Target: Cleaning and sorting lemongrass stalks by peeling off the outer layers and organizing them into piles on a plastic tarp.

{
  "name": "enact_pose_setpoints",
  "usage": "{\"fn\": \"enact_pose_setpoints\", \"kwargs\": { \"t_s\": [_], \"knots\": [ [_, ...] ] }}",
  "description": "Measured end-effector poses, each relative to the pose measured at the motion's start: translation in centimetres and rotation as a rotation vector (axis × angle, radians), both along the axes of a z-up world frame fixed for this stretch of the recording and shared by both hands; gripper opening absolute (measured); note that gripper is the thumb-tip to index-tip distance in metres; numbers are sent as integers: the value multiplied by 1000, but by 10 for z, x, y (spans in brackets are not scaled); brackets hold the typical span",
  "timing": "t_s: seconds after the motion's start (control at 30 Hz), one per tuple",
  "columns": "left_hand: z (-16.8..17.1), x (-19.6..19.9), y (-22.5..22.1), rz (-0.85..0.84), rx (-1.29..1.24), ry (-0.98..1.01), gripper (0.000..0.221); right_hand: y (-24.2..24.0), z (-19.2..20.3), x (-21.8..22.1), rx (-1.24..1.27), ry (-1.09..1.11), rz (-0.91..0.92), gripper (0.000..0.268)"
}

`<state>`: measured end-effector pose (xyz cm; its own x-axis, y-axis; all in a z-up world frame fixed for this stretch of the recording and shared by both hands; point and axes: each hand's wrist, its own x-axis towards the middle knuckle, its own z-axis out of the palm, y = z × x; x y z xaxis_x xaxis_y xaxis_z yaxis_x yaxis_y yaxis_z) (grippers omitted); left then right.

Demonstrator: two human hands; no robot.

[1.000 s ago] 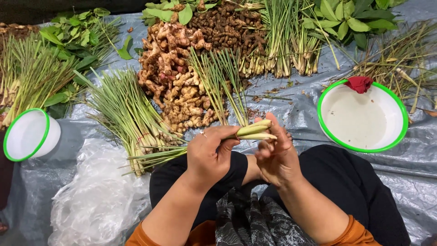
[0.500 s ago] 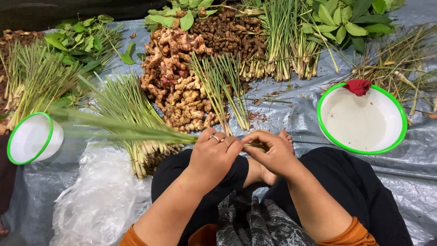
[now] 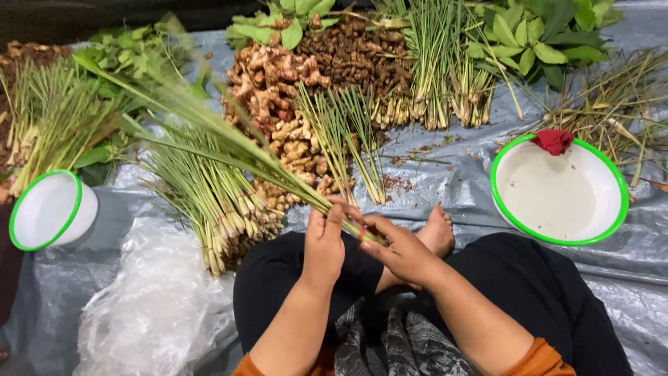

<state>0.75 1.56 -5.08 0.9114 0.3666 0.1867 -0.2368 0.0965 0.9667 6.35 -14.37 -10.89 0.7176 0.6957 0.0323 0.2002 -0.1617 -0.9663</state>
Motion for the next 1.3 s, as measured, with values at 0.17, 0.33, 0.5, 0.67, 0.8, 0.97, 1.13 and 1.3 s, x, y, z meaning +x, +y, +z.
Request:
{"fn": "enact_pose_setpoints", "kwargs": {
  "t_s": [0.17, 0.33, 0.5, 0.67, 0.8, 0.97, 1.13, 1.3],
  "knots": [
    [-33, -1, -8, -94, -98, 166, 15, 12, -40, -8, 252, 186, 59, 26],
    [-45, 3, 18, -43, -274, 150, 16, 26, -53, -12, 214, 257, 140, 29],
    [-46, 4, 28, -2, -269, 52, 20, 25, -40, -13, 234, 385, 184, 10],
    [-47, -3, 0, -125, -104, 156, 31, 34, -23, -9, -35, 127, -111, 16],
    [-46, -11, -5, -159, -134, 251, 24, 34, -38, -19, -333, 9, -139, 34],
    [-19, -10, 15, -127, -281, 142, 41, 40, -41, -32, 262, 322, -35, 12],
    [-53, -19, 3, -115, -225, 222, 33, 37, -24, -32, 393, 328, -77, 8],
    [-66, -19, -5, 154, -185, 277, 32, 40, -57, -30, -555, -579, -497, 37]
  ]
}}
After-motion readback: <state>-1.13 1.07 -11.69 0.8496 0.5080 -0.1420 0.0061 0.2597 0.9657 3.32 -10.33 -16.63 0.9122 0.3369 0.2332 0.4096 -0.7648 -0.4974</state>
